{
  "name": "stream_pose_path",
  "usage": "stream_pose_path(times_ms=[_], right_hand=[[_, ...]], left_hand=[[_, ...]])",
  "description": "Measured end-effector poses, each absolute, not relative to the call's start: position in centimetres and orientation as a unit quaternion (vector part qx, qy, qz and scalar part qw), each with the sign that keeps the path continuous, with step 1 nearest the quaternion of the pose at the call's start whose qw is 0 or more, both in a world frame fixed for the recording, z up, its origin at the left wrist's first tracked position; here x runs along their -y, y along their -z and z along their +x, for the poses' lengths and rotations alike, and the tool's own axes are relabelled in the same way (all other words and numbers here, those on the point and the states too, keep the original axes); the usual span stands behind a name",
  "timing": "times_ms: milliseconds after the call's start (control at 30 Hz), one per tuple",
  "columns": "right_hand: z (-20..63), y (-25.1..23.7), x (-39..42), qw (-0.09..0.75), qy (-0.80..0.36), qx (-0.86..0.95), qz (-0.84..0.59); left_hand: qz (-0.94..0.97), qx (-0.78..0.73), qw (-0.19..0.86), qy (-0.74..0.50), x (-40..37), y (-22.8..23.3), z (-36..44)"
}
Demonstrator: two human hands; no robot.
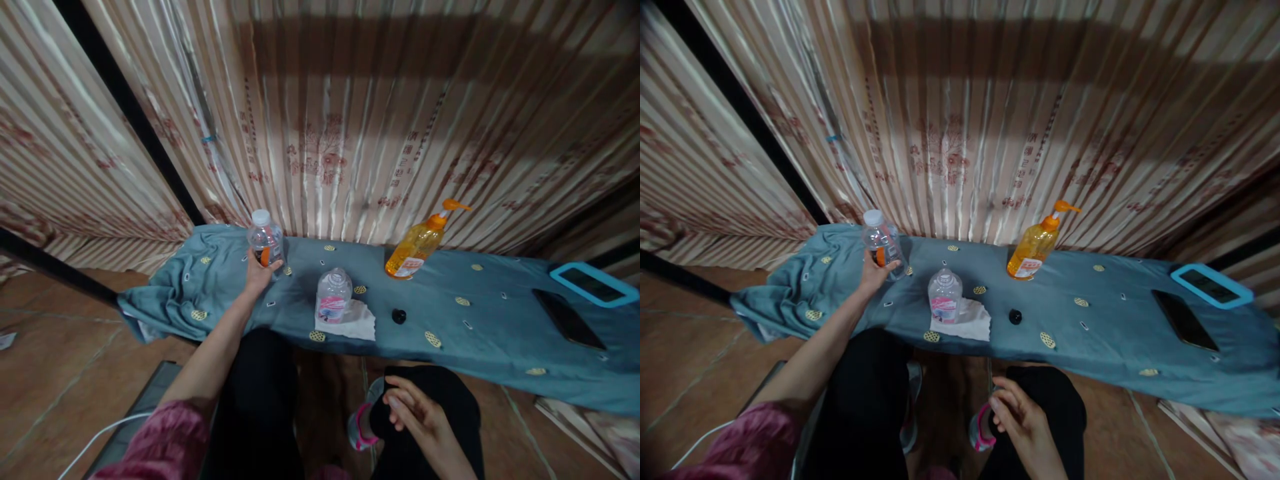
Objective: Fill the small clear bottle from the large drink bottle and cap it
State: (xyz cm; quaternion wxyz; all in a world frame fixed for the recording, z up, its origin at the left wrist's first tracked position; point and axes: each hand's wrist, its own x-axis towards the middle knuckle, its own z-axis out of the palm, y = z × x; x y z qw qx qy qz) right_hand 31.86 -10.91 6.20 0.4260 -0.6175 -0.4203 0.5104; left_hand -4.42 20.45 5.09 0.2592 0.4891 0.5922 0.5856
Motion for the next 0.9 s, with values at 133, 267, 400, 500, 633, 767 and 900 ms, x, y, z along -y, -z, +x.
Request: stream_pose_path(times_ms=[133, 267, 400, 500, 633, 767, 900], right_hand=[[31.7, -5.8, 10.4, 0.416, -0.505, 0.447, -0.610], [31.5, -5.5, 8.8, 0.408, -0.492, 0.482, -0.599], [31.3, -4.7, 6.4, 0.402, -0.481, 0.522, -0.578], [31.1, -3.8, 5.0, 0.397, -0.474, 0.543, -0.568], [31.2, -2.7, 4.1, 0.384, -0.454, 0.560, -0.576], [31.5, -2.2, 3.7, 0.373, -0.407, 0.572, -0.606], [32.0, -2.5, 2.8, 0.353, -0.353, 0.582, -0.642]], left_hand=[[0.455, -0.628, 0.277, -0.567, -20.4, -5.0, -4.5], [0.459, -0.613, 0.291, -0.574, -20.2, -5.2, -4.3], [0.483, -0.595, 0.336, -0.547, -19.3, -5.1, -3.4], [0.500, -0.575, 0.370, -0.531, -18.7, -4.8, -2.5], [0.500, -0.566, 0.367, -0.542, -18.5, -4.3, -2.0], [0.500, -0.552, 0.373, -0.554, -18.4, -4.0, -2.1], [0.504, -0.548, 0.362, -0.560, -18.4, -3.7, -2.1]])
